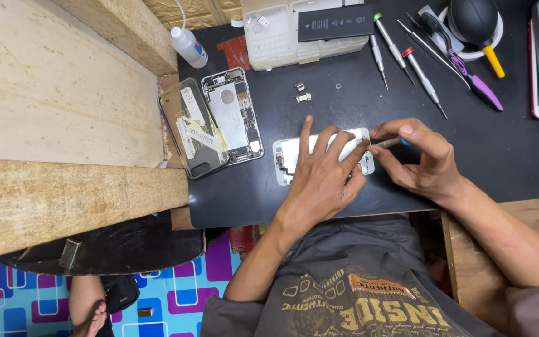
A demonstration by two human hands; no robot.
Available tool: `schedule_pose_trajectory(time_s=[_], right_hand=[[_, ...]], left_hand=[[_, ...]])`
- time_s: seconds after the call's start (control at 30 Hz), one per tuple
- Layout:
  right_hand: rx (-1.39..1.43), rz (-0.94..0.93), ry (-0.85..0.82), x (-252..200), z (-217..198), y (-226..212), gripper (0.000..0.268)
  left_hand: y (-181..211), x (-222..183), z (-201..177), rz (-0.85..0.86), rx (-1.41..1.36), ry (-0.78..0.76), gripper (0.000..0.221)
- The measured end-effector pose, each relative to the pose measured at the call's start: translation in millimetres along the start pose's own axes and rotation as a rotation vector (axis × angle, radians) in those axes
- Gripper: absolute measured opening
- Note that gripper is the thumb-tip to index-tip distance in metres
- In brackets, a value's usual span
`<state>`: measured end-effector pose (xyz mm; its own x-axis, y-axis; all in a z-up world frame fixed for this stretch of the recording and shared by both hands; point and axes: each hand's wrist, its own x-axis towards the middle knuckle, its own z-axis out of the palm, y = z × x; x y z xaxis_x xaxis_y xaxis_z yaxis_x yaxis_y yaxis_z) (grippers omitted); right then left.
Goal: Repairing a mobile phone by unscrewing and manipulating internal components on the screen assembly.
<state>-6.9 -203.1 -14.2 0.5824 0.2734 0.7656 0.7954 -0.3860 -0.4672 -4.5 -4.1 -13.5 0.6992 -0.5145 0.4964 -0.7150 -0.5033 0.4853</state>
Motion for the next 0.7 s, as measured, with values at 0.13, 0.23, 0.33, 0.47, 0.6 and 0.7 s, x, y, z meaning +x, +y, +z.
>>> schedule_pose_trajectory(time_s=[0.13,0.23,0.33,0.47,0.6,0.7], right_hand=[[0.092,-0.017,-0.001,-5.1,2.6,0.0,0.052],[0.031,-0.028,0.032,-13.0,3.9,6.2,0.060],[0.085,-0.029,0.016,-14.1,1.8,5.9,0.060],[0.060,-0.046,0.020,-16.1,3.9,7.6,0.057],[0.093,0.016,-0.003,-1.8,5.4,-4.4,0.061],[0.078,0.089,0.009,-20.9,2.3,7.4,0.063]], left_hand=[[1.8,-5.4,3.6,0.007,0.028,-0.003,0.037],[1.3,-4.9,4.7,0.018,0.045,0.010,0.037],[2.7,-6.9,4.8,0.018,0.046,0.010,0.036],[2.3,-7.1,4.3,0.015,0.048,0.027,0.037],[4.9,-8.4,1.2,0.001,0.043,0.037,0.037],[5.8,-9.8,-0.7,-0.007,0.038,0.041,0.037]])
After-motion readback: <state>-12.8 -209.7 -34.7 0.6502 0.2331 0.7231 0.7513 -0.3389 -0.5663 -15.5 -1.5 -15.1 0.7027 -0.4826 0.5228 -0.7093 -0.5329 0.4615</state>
